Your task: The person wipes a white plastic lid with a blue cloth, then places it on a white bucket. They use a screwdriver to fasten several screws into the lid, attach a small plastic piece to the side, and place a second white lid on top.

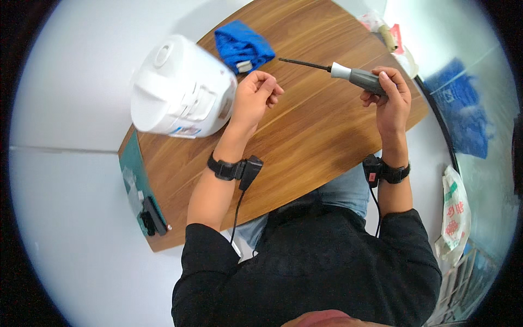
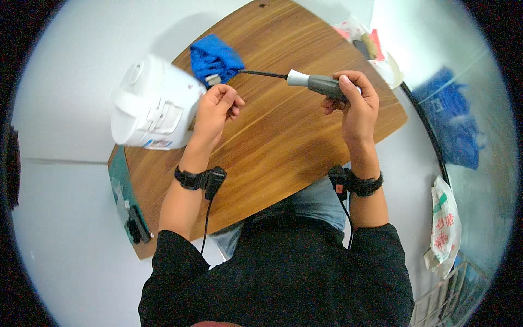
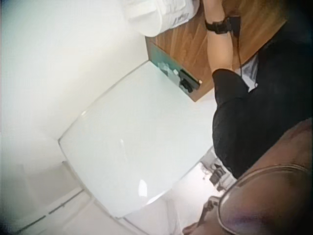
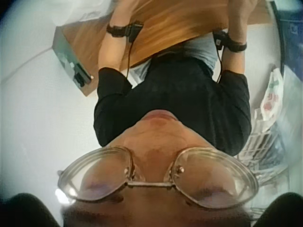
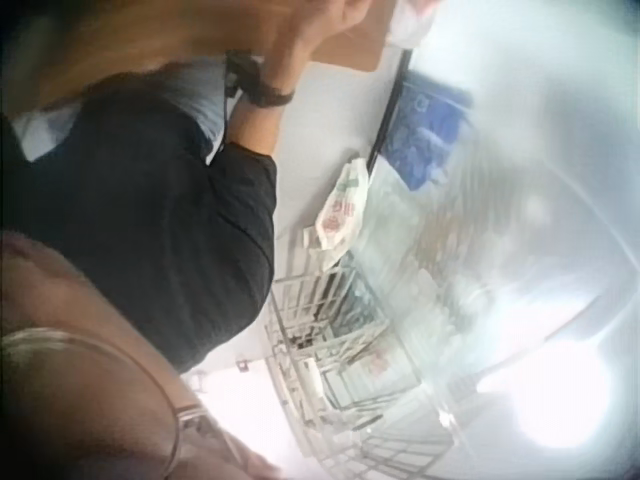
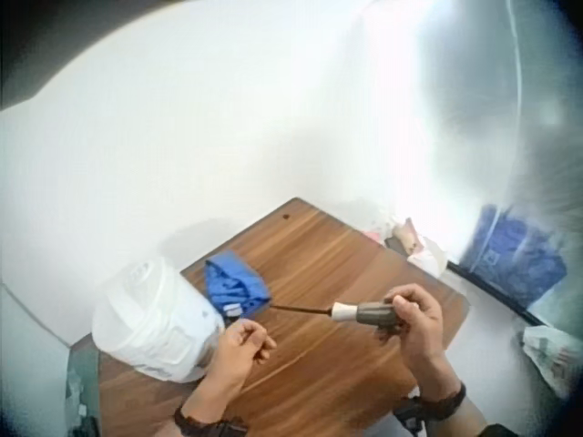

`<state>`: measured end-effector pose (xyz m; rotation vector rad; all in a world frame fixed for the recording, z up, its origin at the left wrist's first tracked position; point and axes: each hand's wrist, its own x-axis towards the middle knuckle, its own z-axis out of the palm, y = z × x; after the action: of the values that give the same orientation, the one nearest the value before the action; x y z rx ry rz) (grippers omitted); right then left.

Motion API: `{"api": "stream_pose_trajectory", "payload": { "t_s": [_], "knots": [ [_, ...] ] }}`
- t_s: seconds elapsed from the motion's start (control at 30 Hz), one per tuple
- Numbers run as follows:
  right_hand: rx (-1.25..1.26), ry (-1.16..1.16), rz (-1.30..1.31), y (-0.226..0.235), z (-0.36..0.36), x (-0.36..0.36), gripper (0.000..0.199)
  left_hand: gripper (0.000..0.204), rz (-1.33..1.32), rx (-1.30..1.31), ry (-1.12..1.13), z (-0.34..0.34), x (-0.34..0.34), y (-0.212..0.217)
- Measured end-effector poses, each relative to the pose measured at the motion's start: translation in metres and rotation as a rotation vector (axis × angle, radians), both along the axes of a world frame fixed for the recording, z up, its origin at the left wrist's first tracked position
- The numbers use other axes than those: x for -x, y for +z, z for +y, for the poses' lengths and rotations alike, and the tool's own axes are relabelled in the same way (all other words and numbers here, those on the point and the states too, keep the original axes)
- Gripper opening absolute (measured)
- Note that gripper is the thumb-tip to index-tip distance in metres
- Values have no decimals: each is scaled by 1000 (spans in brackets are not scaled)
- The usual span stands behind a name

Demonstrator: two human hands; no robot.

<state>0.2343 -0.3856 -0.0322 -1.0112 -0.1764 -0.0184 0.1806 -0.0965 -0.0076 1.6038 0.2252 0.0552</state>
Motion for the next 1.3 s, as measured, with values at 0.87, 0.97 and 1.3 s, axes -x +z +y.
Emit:
{"api": "stream_pose_trajectory", "payload": {
  "t_s": [0.87, 0.97, 1.3],
  "knots": [
    [173, 142, -207, 18, 41, 45, 15, 17, -32, 349, 204, 27, 74, -5],
    [179, 129, -207, 19, 41, 49, 15, 17, -56, 347, 200, 25, 75, -5],
    [162, 141, -259, 17, 40, 51, 14, 20, -88, 344, 212, 25, 75, -7]
  ]
}}
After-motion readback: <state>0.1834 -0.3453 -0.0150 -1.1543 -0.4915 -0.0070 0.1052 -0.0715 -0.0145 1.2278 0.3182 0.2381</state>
